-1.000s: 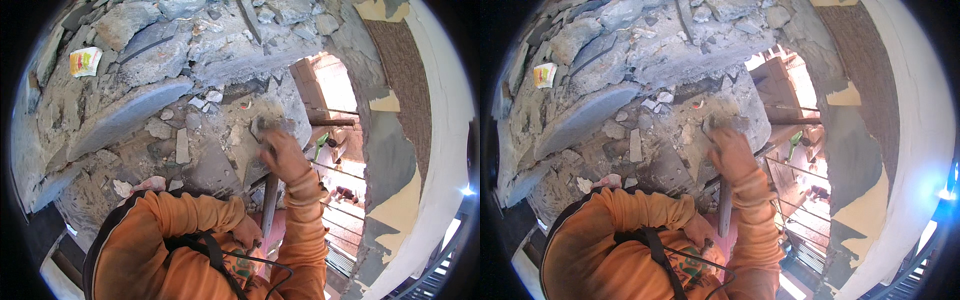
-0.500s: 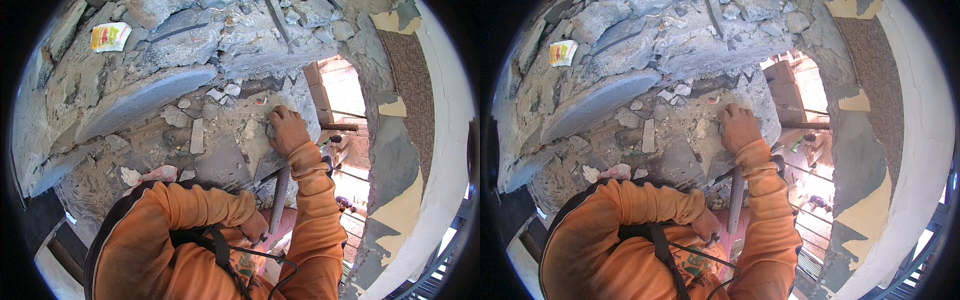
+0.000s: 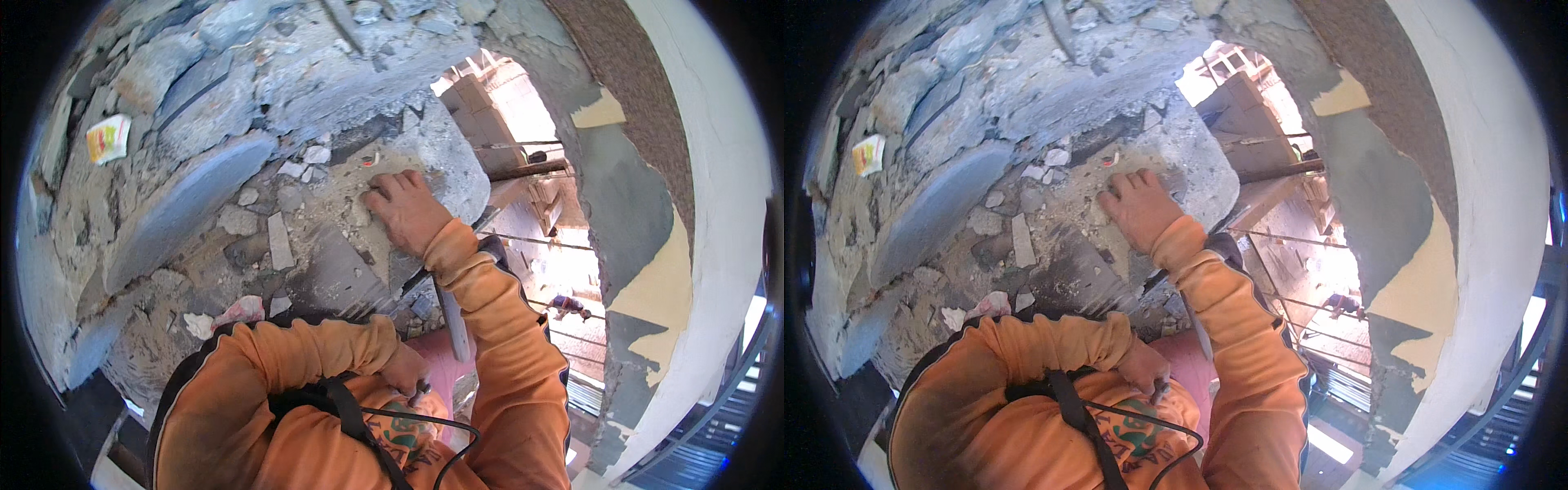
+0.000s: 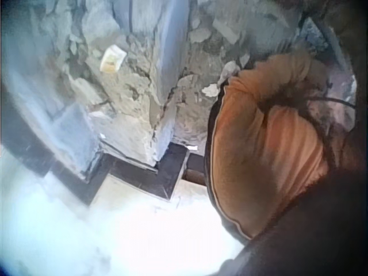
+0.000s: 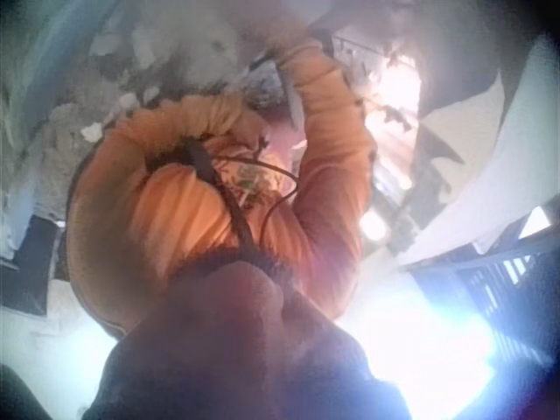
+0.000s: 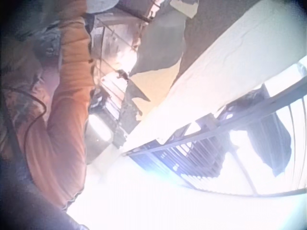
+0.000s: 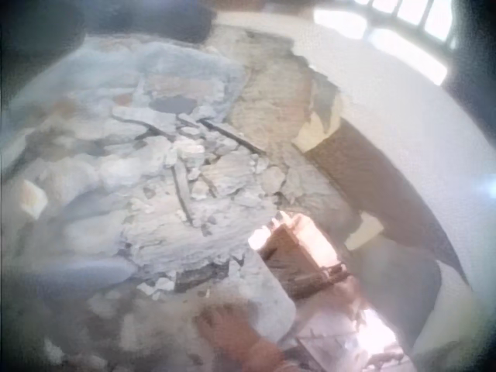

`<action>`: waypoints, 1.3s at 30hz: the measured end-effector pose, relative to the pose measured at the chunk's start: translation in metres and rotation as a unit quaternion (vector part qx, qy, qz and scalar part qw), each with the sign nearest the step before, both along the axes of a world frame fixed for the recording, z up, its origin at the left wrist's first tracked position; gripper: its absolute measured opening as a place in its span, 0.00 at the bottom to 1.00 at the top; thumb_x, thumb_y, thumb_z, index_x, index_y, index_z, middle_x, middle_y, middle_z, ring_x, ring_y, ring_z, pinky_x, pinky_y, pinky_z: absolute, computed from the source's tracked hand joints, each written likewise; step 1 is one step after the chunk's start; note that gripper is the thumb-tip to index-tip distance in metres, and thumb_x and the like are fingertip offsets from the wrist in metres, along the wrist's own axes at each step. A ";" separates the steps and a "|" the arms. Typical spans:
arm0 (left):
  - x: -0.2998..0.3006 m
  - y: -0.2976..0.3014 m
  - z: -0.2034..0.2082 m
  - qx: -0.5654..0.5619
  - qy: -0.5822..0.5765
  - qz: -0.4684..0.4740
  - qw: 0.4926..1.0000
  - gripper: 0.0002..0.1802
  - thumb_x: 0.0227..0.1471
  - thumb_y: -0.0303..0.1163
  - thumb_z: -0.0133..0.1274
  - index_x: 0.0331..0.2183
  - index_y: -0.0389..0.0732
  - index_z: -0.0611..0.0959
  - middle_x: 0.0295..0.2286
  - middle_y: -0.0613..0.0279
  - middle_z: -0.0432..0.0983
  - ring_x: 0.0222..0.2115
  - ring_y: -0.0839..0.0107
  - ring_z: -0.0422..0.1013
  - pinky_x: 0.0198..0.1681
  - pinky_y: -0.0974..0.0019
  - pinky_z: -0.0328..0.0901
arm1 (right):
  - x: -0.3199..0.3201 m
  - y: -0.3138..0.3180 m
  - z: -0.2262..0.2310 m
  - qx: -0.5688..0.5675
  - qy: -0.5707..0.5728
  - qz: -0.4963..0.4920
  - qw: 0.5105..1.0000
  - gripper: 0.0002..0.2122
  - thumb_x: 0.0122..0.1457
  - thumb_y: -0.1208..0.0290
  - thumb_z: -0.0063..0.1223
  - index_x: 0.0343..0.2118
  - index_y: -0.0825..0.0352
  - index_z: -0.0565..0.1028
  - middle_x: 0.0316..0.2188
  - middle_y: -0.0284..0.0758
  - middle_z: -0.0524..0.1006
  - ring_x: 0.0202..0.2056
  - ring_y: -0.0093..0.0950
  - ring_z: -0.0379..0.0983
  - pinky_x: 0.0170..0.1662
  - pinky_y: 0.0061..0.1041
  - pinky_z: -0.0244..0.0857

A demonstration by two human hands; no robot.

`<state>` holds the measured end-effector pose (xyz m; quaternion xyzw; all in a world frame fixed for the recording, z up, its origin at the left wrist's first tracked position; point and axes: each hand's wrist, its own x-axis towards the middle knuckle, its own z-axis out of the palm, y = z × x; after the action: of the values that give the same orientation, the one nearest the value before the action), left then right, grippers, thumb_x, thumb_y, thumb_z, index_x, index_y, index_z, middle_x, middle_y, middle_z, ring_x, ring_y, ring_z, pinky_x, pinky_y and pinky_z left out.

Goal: The person uses a hammer and a chisel to break off tiles and concrete from a staircase, then picks up and moves the loosened tiles by hand.

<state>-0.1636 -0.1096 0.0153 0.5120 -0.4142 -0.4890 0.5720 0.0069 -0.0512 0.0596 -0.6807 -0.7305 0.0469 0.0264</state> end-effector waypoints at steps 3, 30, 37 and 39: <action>0.002 0.000 -0.003 0.008 0.040 -0.022 0.999 0.18 0.43 0.28 0.48 0.38 0.37 0.84 0.30 0.58 0.79 0.30 0.71 0.73 0.32 0.65 0.67 | -0.011 -0.004 -0.004 0.023 0.034 0.035 0.999 0.19 0.43 0.73 0.55 0.42 0.61 0.71 0.44 0.39 0.70 0.48 0.38 0.66 0.55 0.40 0.52; -0.004 -0.009 -0.013 0.063 -0.102 -0.004 0.993 0.15 0.50 0.36 0.50 0.36 0.39 0.84 0.36 0.52 0.79 0.37 0.64 0.74 0.43 0.59 0.66 | -0.072 -0.004 -0.001 0.037 -0.149 -0.157 0.976 0.20 0.53 0.71 0.43 0.50 0.66 0.71 0.48 0.37 0.72 0.56 0.34 0.63 0.64 0.58 0.34; -0.011 -0.013 -0.021 0.057 -0.097 0.006 0.994 0.14 0.49 0.32 0.50 0.37 0.39 0.83 0.37 0.58 0.80 0.39 0.65 0.74 0.45 0.61 0.66 | -0.067 -0.009 -0.003 0.188 0.069 -0.168 0.965 0.20 0.48 0.76 0.49 0.47 0.67 0.72 0.38 0.39 0.76 0.48 0.38 0.70 0.63 0.52 0.45; -0.014 -0.006 -0.028 0.055 -0.120 0.053 0.990 0.14 0.49 0.32 0.50 0.38 0.39 0.83 0.37 0.58 0.79 0.40 0.66 0.73 0.46 0.61 0.66 | -0.078 -0.009 0.025 0.221 0.221 -0.180 0.933 0.22 0.43 0.80 0.52 0.47 0.68 0.72 0.36 0.39 0.76 0.45 0.38 0.70 0.61 0.46 0.53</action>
<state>-0.1774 -0.1156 -0.0122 0.6187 -0.4250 -0.4148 0.5144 -0.0716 -0.0605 0.0846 -0.7500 -0.5634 0.0279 0.3456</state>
